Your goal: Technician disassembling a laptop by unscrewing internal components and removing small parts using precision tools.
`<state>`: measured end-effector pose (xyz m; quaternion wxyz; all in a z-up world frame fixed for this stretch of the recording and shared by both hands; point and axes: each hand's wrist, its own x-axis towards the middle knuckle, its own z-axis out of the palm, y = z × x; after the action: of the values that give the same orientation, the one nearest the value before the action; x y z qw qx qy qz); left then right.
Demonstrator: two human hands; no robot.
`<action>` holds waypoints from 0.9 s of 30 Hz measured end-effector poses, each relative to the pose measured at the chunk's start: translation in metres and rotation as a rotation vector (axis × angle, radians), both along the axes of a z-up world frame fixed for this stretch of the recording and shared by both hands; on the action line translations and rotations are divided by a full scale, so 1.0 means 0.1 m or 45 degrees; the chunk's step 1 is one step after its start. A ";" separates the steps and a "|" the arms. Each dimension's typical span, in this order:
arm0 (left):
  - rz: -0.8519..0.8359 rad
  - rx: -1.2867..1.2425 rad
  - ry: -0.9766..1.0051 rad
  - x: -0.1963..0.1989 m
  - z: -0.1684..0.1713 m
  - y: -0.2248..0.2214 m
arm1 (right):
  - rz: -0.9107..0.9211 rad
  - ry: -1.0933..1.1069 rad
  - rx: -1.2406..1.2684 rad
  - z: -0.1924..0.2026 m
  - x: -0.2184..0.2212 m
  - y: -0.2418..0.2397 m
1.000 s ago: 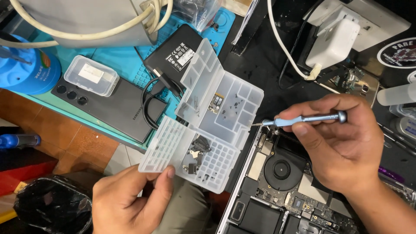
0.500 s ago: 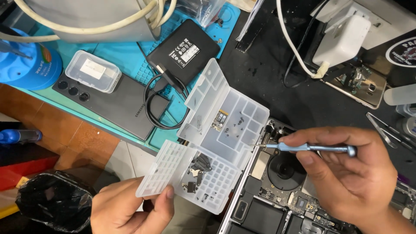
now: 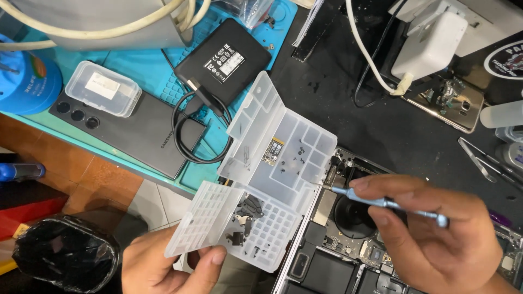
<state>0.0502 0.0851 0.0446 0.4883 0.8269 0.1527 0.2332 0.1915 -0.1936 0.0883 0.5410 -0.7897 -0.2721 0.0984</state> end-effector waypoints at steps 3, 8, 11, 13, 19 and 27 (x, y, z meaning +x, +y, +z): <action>-0.041 0.092 0.009 0.00 -0.03 0.00 | 0.079 -0.051 0.029 0.01 -0.06 0.02; 0.016 0.044 -0.030 0.00 -0.06 -0.06 | 0.105 -0.060 -0.001 0.02 -0.07 -0.02; 0.015 0.030 -0.034 0.01 -0.04 -0.04 | 0.125 -0.043 -0.004 0.02 -0.04 -0.05; -0.138 -0.027 -0.142 0.02 -0.04 0.01 | 0.093 -0.072 -0.096 0.02 -0.05 -0.08; -0.229 -0.217 -0.180 -0.04 -0.11 0.03 | -0.324 -0.031 -0.305 0.17 -0.25 0.26; -0.316 -0.312 -0.183 -0.10 -0.20 0.04 | -0.545 0.037 -0.509 0.35 -0.36 0.55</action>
<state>0.0405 0.0895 0.0246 0.6201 0.7549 0.0414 0.2092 0.1553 -0.1385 0.1234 0.3871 -0.9185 -0.0669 0.0448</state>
